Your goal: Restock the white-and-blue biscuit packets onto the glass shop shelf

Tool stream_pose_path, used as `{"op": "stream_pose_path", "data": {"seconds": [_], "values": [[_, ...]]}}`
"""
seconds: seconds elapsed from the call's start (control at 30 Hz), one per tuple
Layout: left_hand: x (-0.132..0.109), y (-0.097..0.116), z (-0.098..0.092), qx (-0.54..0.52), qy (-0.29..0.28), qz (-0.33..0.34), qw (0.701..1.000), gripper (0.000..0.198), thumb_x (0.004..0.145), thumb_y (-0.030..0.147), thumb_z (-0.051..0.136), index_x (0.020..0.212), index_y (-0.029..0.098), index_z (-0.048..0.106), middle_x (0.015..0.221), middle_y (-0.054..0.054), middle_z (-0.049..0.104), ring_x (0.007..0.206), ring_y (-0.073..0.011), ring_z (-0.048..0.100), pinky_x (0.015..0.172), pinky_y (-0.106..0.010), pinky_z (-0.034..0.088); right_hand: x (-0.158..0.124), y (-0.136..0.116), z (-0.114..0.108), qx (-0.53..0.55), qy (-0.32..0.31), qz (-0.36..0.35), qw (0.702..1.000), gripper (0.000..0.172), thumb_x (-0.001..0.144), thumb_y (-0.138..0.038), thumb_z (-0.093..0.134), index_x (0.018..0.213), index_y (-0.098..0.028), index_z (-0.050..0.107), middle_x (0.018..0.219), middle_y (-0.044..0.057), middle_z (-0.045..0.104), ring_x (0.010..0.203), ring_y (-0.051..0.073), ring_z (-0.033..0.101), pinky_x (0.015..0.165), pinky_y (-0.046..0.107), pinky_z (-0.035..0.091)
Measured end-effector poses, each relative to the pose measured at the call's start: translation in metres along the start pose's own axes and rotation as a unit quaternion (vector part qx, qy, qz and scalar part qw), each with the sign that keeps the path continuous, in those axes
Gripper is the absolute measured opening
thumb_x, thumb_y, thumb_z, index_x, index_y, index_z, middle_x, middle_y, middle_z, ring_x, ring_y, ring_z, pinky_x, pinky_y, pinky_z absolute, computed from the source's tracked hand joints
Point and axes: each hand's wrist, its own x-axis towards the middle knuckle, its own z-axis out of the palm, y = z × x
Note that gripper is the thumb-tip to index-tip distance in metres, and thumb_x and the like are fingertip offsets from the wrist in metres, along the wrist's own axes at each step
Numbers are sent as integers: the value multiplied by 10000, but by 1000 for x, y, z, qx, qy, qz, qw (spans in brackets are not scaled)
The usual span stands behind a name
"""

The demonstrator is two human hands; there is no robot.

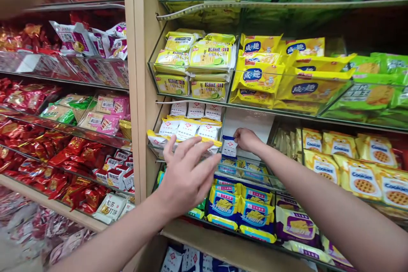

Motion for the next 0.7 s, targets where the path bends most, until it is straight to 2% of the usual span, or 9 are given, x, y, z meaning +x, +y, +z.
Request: {"op": "stream_pose_path", "data": {"seconds": [0.1,0.27,0.37,0.43,0.53,0.63,0.7], "values": [[-21,13,-2,-57,13,48,997,203,741,194,550,913,272,625,1033,-20,657,1055,-244,495,986,-522,181,3,-2,2,-12,2,-4,1000,196,804,-296,540,904,-128,563,873,28,597,744,130,572,659,307,483],[-47,35,7,-149,-63,160,974,168,795,177,513,888,267,619,965,49,683,1020,-167,522,1079,-404,84,0,-6,8,-35,19,5,999,269,773,-310,574,971,-131,545,940,53,591,848,165,561,732,347,461],[-50,40,16,-214,-54,177,959,162,820,168,503,931,217,610,975,-8,670,1015,-165,527,1045,-357,233,2,-7,6,-35,24,19,999,218,747,-291,597,893,-133,566,882,45,605,779,150,565,684,311,453],[-47,40,19,-258,-66,134,954,270,804,97,471,1051,161,560,1113,-95,595,1102,-198,475,992,-349,330,-5,-10,-6,-31,36,5,999,135,716,-245,618,797,-149,571,793,27,613,720,141,559,641,269,429],[-33,38,16,-292,-48,15,955,481,782,14,418,1250,116,381,1310,-156,406,1226,-229,348,992,-375,342,-42,-18,-36,-29,82,-42,995,59,729,-225,584,730,-189,537,735,8,602,716,149,538,626,252,379],[-13,42,8,-265,-5,-90,960,556,830,107,441,1339,122,219,1367,-151,316,1238,-235,315,982,-378,345,-102,-27,-63,23,126,-106,986,86,805,-295,491,774,-216,499,722,-18,570,671,133,510,597,245,367],[0,49,4,-254,-4,-145,956,538,851,246,452,1326,121,232,1324,-153,356,1177,-241,372,925,-376,383,-141,-32,-69,93,113,-141,979,110,831,-322,452,797,-229,500,681,-31,544,609,114,487,542,223,373]]}}
